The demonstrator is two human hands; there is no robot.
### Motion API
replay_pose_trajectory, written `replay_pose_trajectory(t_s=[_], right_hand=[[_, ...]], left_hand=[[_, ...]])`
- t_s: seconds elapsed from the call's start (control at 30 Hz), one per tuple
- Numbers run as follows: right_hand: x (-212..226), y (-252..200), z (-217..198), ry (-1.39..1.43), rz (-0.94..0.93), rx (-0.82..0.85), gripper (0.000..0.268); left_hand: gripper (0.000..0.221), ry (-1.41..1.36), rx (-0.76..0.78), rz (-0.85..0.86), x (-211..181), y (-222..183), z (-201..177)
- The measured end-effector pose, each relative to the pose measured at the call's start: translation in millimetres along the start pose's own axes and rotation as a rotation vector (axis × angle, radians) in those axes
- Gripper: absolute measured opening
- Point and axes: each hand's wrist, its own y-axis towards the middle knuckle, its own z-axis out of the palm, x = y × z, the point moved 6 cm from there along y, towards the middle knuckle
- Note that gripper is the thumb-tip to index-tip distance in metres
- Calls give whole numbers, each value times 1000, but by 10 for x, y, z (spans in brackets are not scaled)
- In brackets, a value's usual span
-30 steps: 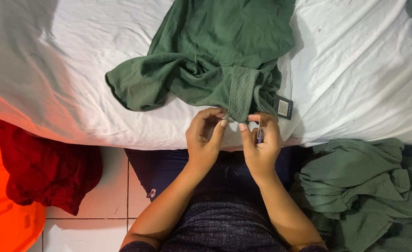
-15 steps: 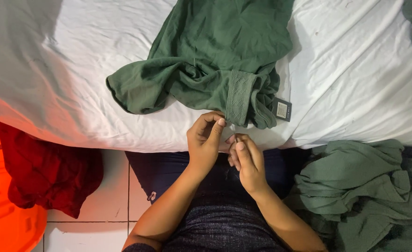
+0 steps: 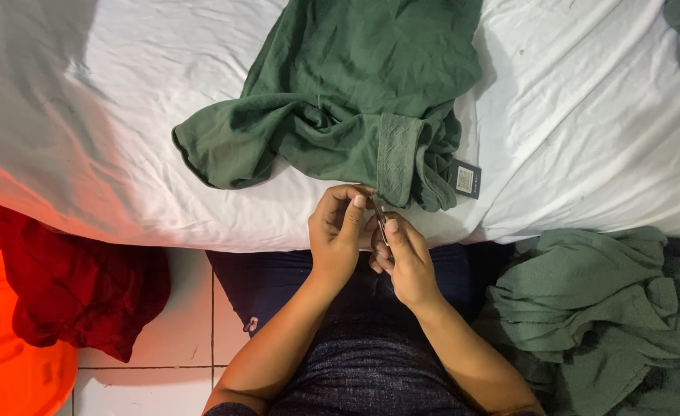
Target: Trimming loose threads from a green garment using small scissors or snips
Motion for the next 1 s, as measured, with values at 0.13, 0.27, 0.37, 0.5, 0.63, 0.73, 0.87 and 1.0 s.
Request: replay_pose_trajectory(t_s=[0.13, 0.27, 0.37, 0.5, 0.63, 0.73, 0.87, 1.0], right_hand=[[-58, -42, -50, 2, 11, -10, 42], [-69, -35, -73, -18, -13, -12, 43], [-42, -12, -65, -29, -11, -8, 41], [-20, 60, -35, -42, -16, 29, 38], [-38, 92, -29, 8, 7, 19, 35], [26, 117, 0, -21, 7, 20, 34], [33, 118, 15, -32, 1, 30, 32], [35, 112, 23, -58, -8, 30, 33]], left_hand=[[9, 7, 4, 17, 48, 4, 21], [6, 104, -2, 39, 117, -6, 17], [8, 101, 0, 39, 93, -23, 36], [10, 57, 1, 40, 81, -32, 59], [10, 54, 1, 42, 65, -18, 52], [11, 20, -1, 47, 70, -7, 49], [14, 18, 9, 36, 79, 3, 53], [17, 34, 14, 26, 32, 14, 58]])
